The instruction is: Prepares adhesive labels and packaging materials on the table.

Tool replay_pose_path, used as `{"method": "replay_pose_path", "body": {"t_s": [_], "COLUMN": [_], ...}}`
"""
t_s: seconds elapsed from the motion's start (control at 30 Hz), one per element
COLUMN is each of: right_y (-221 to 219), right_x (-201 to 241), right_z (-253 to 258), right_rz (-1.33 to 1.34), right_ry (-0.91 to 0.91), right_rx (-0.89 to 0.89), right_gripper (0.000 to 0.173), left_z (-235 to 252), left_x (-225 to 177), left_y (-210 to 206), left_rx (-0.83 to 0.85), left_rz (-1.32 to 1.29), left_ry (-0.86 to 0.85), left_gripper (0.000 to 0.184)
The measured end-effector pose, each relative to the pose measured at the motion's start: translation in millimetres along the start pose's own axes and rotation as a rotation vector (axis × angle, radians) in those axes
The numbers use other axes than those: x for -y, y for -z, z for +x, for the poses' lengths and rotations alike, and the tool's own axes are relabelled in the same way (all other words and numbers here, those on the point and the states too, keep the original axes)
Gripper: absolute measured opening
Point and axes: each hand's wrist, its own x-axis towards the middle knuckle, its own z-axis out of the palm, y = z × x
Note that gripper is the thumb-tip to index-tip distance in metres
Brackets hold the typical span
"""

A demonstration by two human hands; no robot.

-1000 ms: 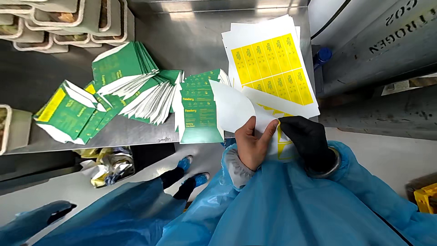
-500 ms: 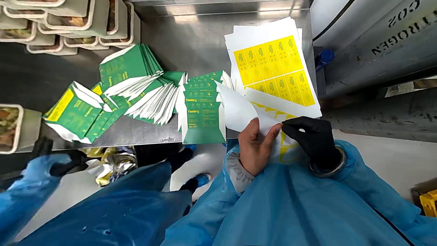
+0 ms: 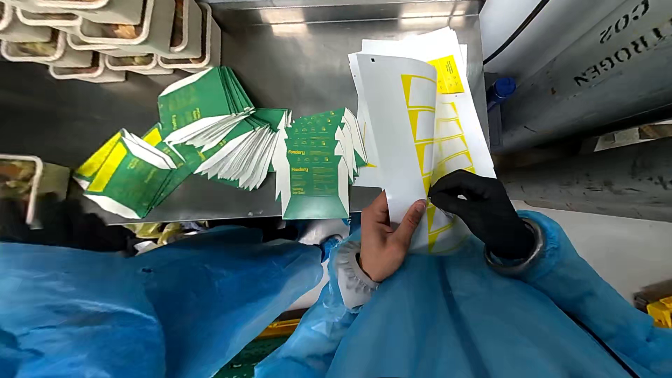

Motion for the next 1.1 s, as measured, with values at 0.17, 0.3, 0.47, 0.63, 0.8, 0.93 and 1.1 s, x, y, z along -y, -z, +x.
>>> {"method": "replay_pose_path", "body": {"t_s": [0.17,0.3,0.47,0.63,0.8,0.93,1.1], "right_y": [-10,-1,77,173,156,94,-21], "right_x": [0,-7,-37,-35,-5,-10,-34], "right_z": [-2,5,20,36,24,46,53], "right_rz": [0.055,0.252,0.519,0.339,-0.128,-0.05,-0.03], "right_ry": [-0.058,-0.221,-0.321,-0.149,-0.056,-0.008,0.101], "right_rx": [-0.087,-0.264,-0.55,-0.999,-0.949,-0.934,-0.663], "right_gripper": [0.007,0.015,0.021,0.017,0.032,0.019,0.012], "left_z": [-2,0,12,39,62,81,67], "left_x": [2,12,28,80,132,89,61], "left_y": [2,13,29,34,31,45,35], "left_rx": [-0.024,-0.057,-0.232,-0.419,-0.126,0.275,0.193], "left_rz": [-0.069,-0.267,-0.422,-0.194,0.596,1.087,0.277], "left_ry": [0.056,0.137,0.221,0.273,0.504,0.721,0.041], "left_gripper": [0.015,0.017,0.022,0.027,0.046,0.08,0.047]}}
